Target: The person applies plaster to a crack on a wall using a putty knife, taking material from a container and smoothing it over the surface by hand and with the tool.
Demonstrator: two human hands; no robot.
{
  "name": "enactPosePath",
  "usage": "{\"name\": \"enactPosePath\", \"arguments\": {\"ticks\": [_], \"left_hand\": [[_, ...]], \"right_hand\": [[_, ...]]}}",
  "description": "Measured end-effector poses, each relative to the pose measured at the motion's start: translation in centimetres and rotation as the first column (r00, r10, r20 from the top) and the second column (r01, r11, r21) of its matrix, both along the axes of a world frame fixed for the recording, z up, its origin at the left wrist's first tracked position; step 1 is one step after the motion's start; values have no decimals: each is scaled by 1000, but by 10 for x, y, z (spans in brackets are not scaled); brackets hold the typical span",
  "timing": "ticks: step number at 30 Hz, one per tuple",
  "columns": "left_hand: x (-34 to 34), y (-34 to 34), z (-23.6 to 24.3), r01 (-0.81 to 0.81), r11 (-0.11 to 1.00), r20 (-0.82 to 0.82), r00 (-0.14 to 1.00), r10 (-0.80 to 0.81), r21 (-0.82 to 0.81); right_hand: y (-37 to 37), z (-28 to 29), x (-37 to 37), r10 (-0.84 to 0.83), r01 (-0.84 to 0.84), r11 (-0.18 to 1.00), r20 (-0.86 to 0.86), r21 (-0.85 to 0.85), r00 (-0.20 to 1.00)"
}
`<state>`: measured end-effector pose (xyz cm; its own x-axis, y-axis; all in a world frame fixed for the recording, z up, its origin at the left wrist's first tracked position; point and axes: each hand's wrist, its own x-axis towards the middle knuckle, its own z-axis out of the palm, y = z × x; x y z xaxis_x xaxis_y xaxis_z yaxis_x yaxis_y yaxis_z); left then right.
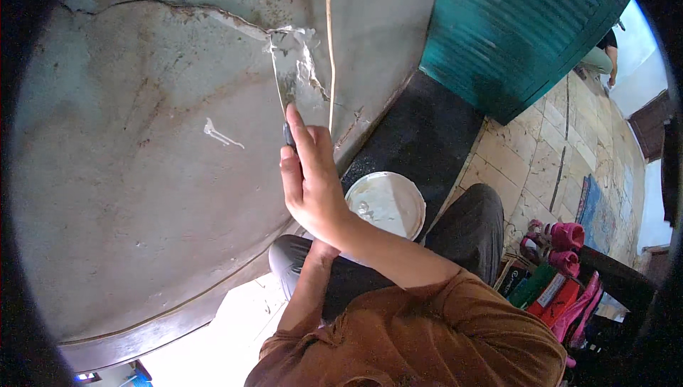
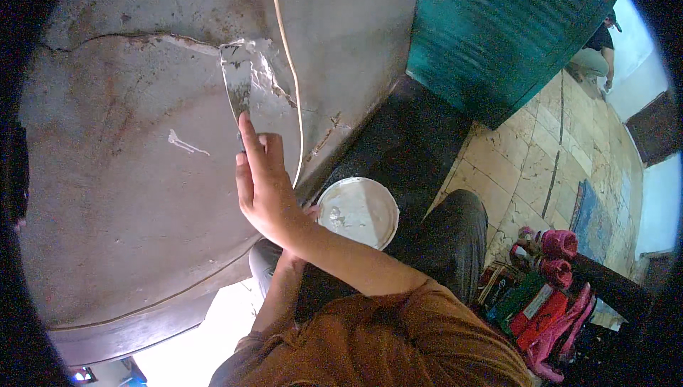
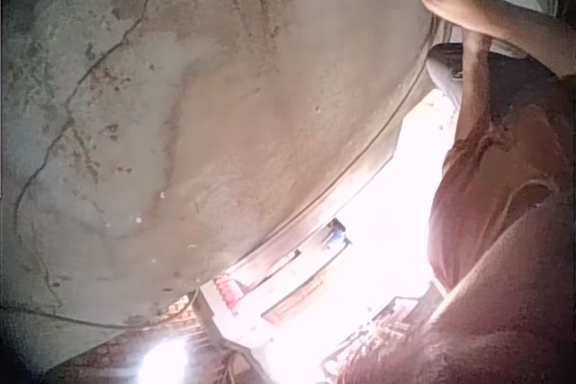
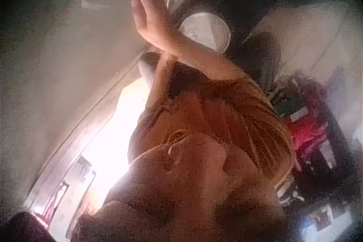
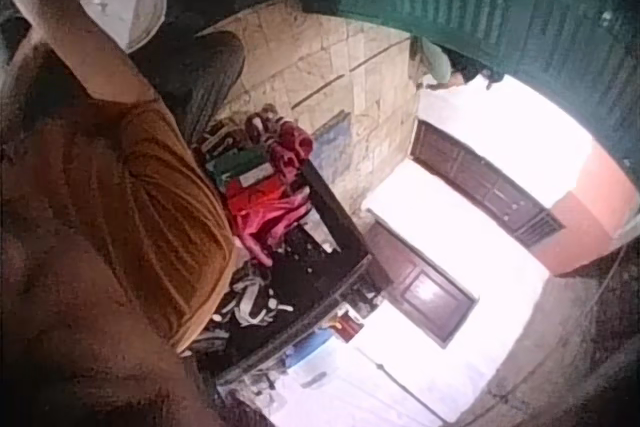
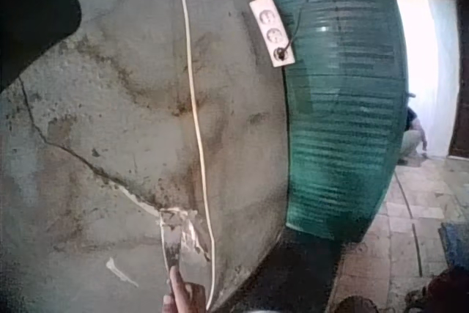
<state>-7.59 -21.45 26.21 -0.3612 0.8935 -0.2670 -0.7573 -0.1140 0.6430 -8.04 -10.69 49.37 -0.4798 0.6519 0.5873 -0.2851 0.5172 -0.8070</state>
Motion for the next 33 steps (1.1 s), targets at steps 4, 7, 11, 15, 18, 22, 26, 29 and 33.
{"name": "enactPosePath", "arguments": {"ticks": [4,7,11,15,18,22,26,29,33], "left_hand": [[5,13,60,-8,997,-55,998,4,-82],[7,15,74,-86,986,-197,979,57,-145],[4,18,51,-102,976,-125,989,79,-193],[2,19,41,-98,970,-75,994,83,-223],[6,18,41,-98,963,-48,995,89,-251],[7,17,42,-96,960,-48,995,87,-264],[8,23,55,-100,974,-58,994,90,-201],[1,17,32,-67,978,-60,997,56,-195],[4,19,40,-70,971,-25,998,66,-227]], "right_hand": [[8,-9,-8,26,-26,1000,-31,0,999],[6,-19,-3,-16,17,997,-12,70,1000],[0,-27,15,106,-103,993,46,-61,993],[0,-26,29,125,-116,987,86,-111,988],[12,-23,27,149,-147,984,18,-99,989],[29,-29,19,341,-453,814,-331,-364,880],[46,-44,15,314,-490,691,-390,-532,866],[48,-53,6,326,-477,616,-348,-627,879],[50,-55,7,300,-450,639,-336,-624,893]]}}
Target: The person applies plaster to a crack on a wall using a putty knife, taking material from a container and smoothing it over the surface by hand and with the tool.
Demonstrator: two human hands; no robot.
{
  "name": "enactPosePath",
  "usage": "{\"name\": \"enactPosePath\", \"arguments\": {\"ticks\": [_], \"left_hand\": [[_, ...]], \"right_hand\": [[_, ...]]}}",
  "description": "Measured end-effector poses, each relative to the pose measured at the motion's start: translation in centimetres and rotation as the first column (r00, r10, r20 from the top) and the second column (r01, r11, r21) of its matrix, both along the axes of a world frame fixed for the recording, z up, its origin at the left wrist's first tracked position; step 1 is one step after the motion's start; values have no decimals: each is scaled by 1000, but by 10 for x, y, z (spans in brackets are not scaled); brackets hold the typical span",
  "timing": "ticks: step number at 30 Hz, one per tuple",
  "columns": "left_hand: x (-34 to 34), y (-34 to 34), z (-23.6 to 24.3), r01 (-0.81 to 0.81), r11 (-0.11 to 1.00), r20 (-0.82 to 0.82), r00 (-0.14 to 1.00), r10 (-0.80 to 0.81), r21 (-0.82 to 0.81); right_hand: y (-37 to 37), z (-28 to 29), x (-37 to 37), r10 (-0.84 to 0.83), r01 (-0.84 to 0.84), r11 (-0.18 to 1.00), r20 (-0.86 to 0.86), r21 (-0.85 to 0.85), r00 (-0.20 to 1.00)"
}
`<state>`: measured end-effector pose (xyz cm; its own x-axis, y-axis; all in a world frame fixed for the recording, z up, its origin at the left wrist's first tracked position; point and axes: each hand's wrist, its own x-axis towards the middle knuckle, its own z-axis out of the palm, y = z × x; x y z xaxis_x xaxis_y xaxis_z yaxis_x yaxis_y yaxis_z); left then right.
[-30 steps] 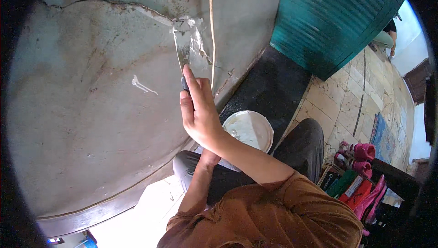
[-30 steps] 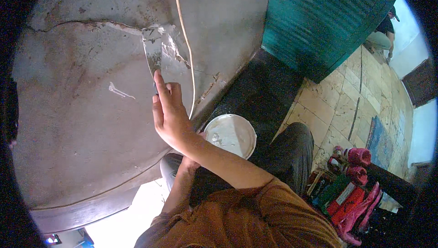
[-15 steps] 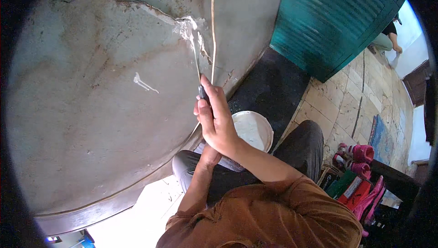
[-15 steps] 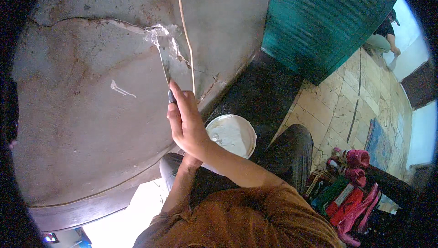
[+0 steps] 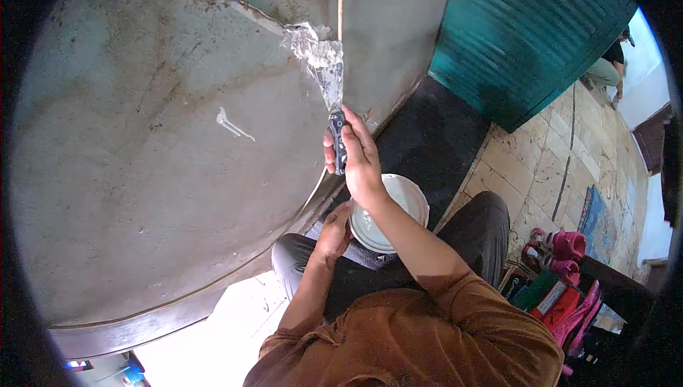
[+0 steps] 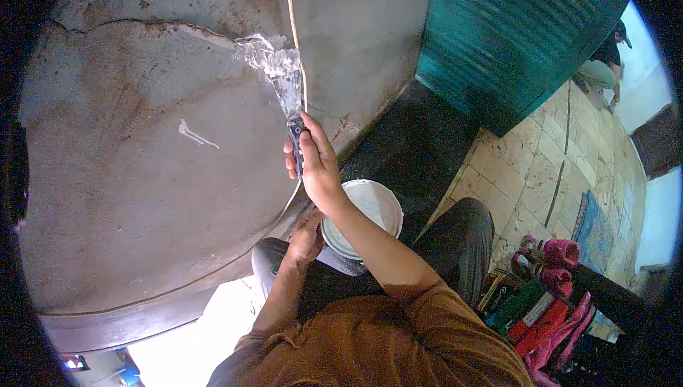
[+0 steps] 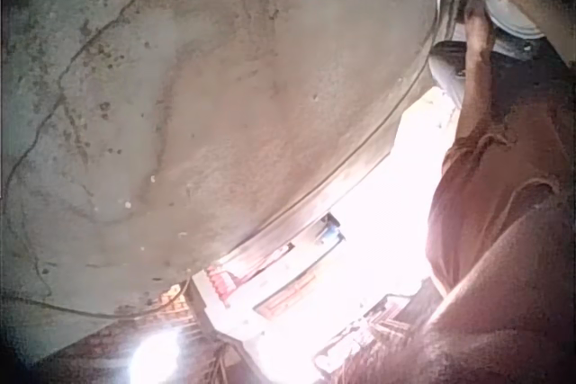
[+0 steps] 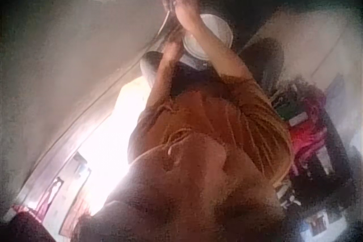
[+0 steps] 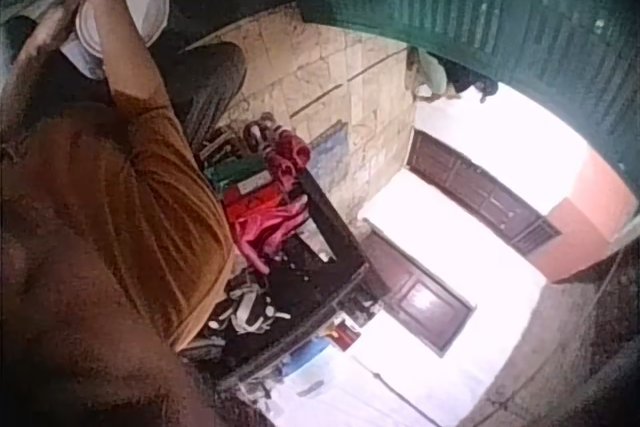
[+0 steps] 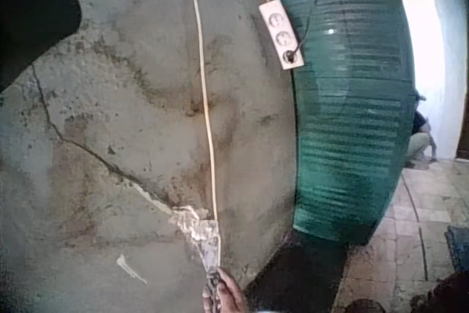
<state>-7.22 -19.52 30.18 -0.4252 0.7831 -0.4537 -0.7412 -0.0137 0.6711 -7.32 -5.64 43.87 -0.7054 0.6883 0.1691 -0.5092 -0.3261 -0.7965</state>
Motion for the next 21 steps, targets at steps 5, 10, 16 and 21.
{"name": "enactPosePath", "arguments": {"ticks": [5,10,16,21], "left_hand": [[7,8,23,-41,997,6,999,41,-68],[4,4,9,-24,999,-70,997,22,-31],[2,-1,-6,-27,995,-1,1000,27,-99],[2,-5,-11,-11,999,-66,998,9,-30]], "right_hand": [[-6,4,-1,-10,7,999,94,32,996],[-20,-2,5,61,-51,994,112,-94,992],[-31,4,12,24,0,986,144,-165,989],[-31,31,-14,-38,41,999,108,-28,993]]}}
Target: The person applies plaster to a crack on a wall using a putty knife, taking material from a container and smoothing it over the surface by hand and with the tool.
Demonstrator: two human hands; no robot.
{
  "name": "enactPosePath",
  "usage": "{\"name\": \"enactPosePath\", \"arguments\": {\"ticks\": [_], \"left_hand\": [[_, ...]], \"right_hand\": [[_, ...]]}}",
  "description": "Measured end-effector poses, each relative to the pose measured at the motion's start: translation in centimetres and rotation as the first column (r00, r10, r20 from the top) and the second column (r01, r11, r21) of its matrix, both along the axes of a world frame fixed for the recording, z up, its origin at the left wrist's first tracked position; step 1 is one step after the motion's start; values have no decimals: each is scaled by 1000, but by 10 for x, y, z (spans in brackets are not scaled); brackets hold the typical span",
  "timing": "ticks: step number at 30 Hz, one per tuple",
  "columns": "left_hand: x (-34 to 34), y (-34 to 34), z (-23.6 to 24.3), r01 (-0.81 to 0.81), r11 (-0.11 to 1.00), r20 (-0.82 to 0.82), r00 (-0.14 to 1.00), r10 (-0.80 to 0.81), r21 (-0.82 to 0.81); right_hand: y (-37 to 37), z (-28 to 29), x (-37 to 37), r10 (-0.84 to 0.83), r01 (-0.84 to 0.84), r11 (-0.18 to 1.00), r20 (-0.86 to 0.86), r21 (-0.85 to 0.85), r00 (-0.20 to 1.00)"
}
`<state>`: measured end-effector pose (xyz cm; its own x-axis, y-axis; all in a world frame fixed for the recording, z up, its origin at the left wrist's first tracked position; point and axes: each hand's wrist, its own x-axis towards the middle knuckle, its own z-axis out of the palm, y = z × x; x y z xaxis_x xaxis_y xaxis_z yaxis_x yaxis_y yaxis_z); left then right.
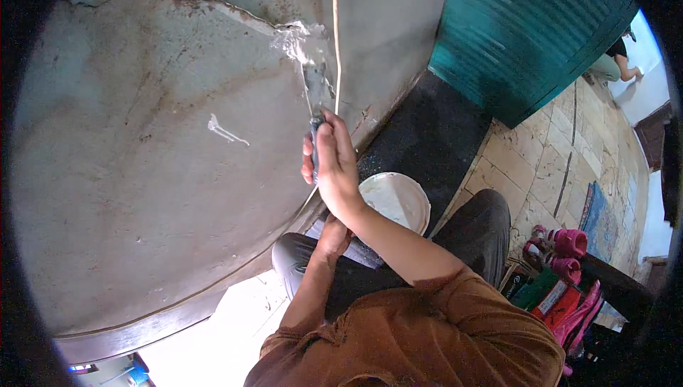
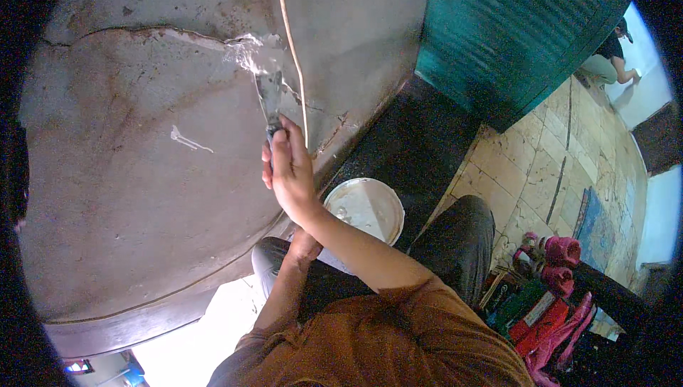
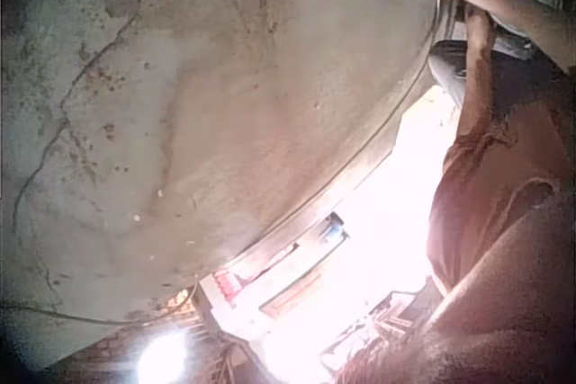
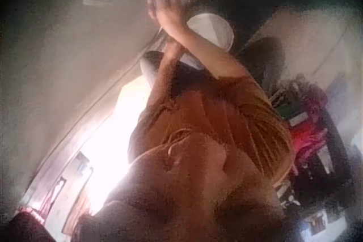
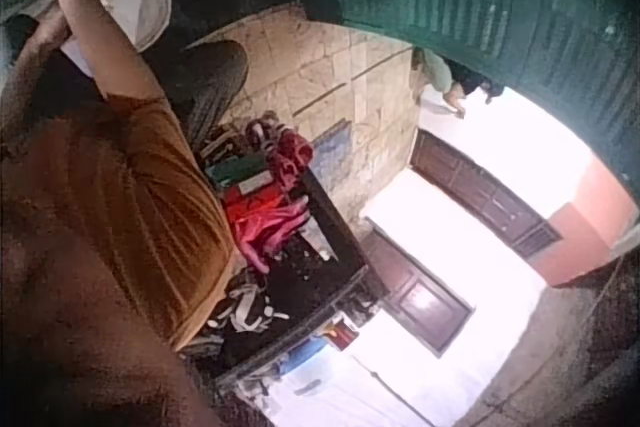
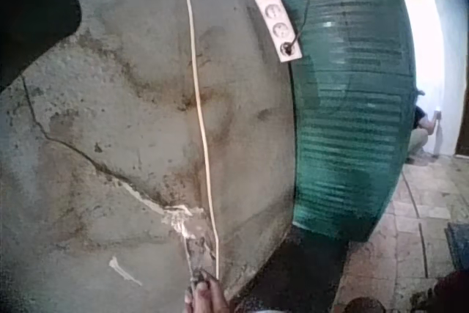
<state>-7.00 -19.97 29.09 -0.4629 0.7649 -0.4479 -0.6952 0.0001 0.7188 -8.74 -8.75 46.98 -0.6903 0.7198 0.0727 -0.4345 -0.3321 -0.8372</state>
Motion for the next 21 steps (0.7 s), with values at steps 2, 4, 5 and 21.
{"name": "enactPosePath", "arguments": {"ticks": [2,4,5,21], "left_hand": [[3,4,5,4,999,21,1000,-5,47],[0,3,-3,16,998,40,999,-18,60],[-2,2,-6,27,997,60,998,-31,74],[-3,1,-28,-13,994,-115,993,1,-106]], "right_hand": [[-4,-8,-15,-3,3,999,-17,-52,1000],[-10,-18,-26,3,-3,994,2,-111,1000],[-12,-25,-27,0,0,994,2,-110,1000],[-34,-18,-43,-132,133,983,19,-130,991]]}}
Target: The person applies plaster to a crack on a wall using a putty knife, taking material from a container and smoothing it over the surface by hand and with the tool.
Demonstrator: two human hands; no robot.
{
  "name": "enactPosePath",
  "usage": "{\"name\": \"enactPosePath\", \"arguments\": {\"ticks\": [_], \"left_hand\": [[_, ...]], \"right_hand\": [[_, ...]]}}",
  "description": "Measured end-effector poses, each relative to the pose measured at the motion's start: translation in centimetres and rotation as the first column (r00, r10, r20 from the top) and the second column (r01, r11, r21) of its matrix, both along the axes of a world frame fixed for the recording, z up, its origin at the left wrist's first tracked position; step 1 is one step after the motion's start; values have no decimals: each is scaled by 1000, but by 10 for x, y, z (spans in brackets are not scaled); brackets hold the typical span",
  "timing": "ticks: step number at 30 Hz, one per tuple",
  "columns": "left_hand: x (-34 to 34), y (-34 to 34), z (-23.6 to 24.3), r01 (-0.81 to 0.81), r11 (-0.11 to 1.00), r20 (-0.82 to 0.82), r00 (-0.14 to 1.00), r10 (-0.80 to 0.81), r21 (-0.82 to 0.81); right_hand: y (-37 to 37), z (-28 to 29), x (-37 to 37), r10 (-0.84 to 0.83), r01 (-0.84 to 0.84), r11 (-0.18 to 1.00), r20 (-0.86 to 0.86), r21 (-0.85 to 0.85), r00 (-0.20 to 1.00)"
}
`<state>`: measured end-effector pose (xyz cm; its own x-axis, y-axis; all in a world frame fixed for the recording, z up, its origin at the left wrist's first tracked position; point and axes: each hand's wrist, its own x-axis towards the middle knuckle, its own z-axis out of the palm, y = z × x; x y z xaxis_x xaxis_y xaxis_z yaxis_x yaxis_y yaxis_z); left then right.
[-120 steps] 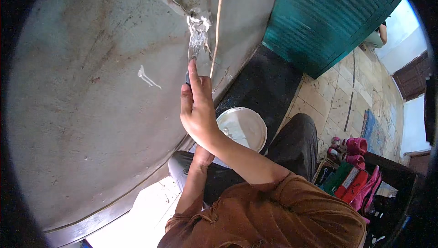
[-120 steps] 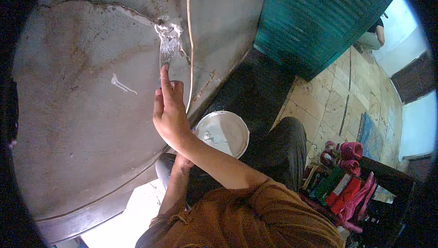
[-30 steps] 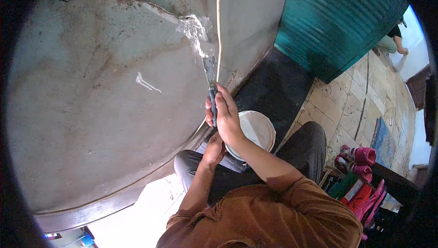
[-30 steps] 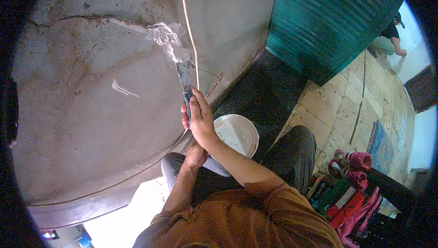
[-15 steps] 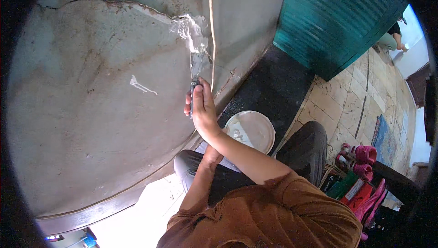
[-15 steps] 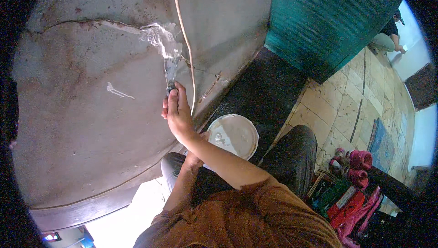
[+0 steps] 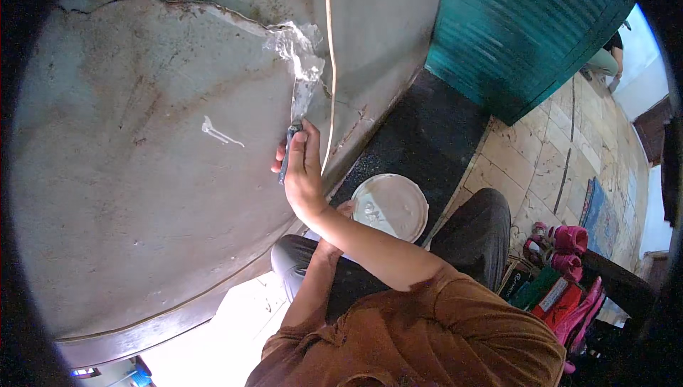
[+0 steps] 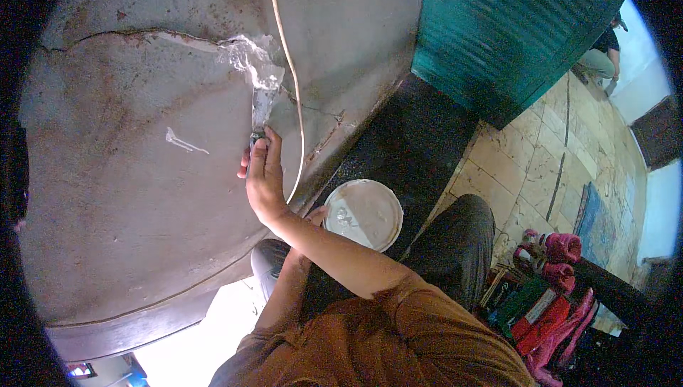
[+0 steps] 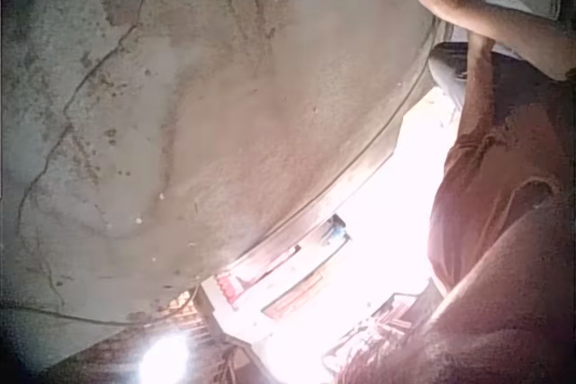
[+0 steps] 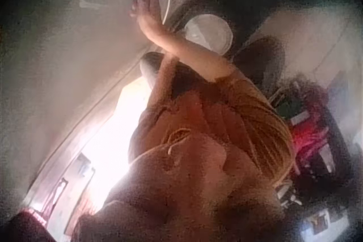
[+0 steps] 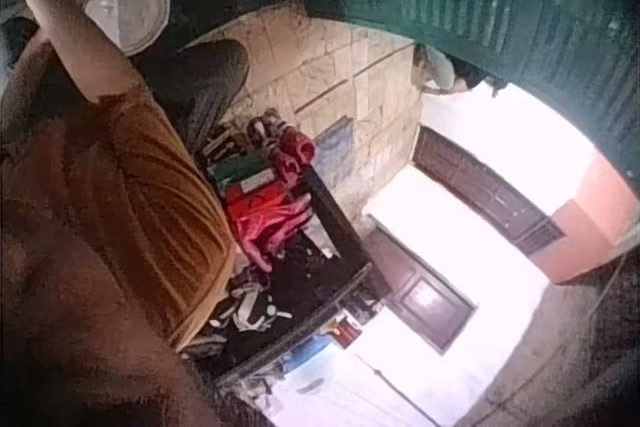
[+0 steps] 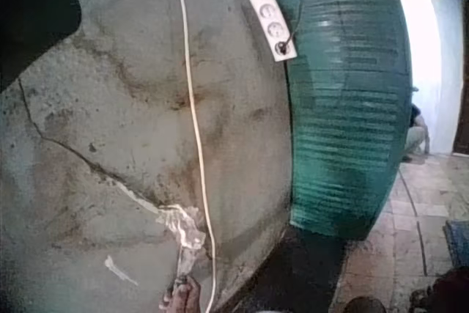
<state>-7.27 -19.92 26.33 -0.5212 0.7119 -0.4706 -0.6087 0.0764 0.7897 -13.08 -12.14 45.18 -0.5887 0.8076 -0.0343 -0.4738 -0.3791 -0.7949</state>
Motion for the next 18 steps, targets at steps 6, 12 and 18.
{"name": "enactPosePath", "arguments": {"ticks": [6,12,18], "left_hand": [[-3,1,-8,3,994,-15,1000,-5,-110],[-5,4,7,0,983,-175,984,-32,-182],[2,12,23,-13,987,-133,991,-8,-159]], "right_hand": [[-5,-11,15,90,-80,987,64,-141,994],[-15,5,31,66,-63,991,16,-116,998],[-6,13,15,24,-24,1000,-16,-18,1000]]}}
